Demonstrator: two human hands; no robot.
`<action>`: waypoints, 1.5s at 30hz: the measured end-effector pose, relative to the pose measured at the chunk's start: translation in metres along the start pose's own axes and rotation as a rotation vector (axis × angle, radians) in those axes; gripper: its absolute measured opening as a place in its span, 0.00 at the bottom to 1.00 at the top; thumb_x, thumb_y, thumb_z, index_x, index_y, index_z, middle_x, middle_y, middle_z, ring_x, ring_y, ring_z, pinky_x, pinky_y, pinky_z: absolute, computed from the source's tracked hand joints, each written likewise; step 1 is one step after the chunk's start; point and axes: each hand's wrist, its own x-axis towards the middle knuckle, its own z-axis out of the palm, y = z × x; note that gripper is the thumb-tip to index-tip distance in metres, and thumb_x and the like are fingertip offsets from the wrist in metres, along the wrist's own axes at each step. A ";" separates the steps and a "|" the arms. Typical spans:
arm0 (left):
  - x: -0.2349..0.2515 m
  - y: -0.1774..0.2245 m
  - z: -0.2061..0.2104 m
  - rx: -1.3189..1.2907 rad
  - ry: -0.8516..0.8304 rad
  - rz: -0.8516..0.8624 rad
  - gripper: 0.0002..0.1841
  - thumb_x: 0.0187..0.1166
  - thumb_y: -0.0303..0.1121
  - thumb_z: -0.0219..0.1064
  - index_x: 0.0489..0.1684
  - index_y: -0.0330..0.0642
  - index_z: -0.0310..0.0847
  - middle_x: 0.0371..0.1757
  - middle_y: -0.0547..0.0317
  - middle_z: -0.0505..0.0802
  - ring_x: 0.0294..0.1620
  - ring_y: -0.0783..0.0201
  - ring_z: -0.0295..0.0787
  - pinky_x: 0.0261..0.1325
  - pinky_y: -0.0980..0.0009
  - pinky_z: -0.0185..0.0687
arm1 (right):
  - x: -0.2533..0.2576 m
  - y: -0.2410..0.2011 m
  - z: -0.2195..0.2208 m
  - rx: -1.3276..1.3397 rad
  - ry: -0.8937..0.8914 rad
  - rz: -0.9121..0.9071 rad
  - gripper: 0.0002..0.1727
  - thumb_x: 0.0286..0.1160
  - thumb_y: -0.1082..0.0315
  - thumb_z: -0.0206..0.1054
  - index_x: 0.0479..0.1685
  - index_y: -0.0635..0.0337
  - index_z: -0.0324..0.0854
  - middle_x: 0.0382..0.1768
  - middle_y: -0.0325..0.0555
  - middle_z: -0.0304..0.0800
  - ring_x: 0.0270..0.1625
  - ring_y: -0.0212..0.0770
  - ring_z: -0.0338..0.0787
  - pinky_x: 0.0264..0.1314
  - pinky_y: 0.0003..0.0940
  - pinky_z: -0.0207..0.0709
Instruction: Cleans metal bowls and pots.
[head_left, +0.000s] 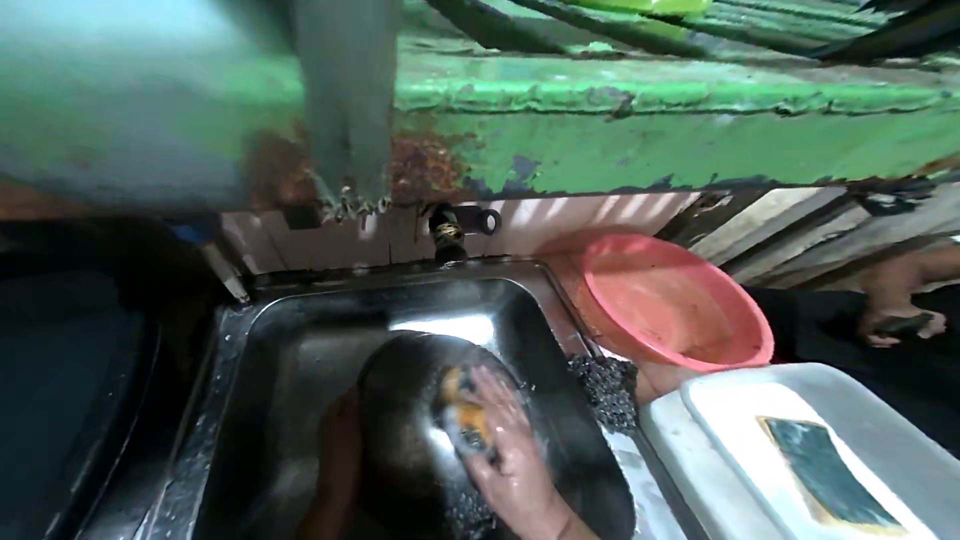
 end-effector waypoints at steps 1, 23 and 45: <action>-0.003 0.011 -0.002 0.032 -0.026 0.028 0.23 0.94 0.39 0.50 0.68 0.29 0.81 0.66 0.34 0.88 0.71 0.43 0.83 0.77 0.47 0.72 | 0.011 -0.018 -0.006 -0.092 -0.078 -0.085 0.25 0.68 0.53 0.71 0.63 0.54 0.88 0.75 0.55 0.84 0.83 0.62 0.76 0.83 0.72 0.62; -0.030 0.049 0.010 -0.020 -0.161 0.302 0.18 0.89 0.36 0.58 0.50 0.29 0.90 0.49 0.41 0.94 0.56 0.53 0.90 0.67 0.54 0.80 | 0.127 0.051 -0.066 0.218 -0.355 0.992 0.24 0.79 0.58 0.73 0.72 0.56 0.80 0.65 0.55 0.87 0.68 0.47 0.85 0.72 0.50 0.75; -0.021 0.069 -0.016 0.116 -0.320 0.251 0.19 0.89 0.38 0.55 0.53 0.28 0.87 0.48 0.39 0.92 0.53 0.49 0.88 0.61 0.49 0.79 | 0.129 -0.033 -0.046 -0.022 -0.660 0.271 0.28 0.68 0.60 0.75 0.69 0.61 0.83 0.66 0.57 0.88 0.74 0.54 0.82 0.82 0.56 0.67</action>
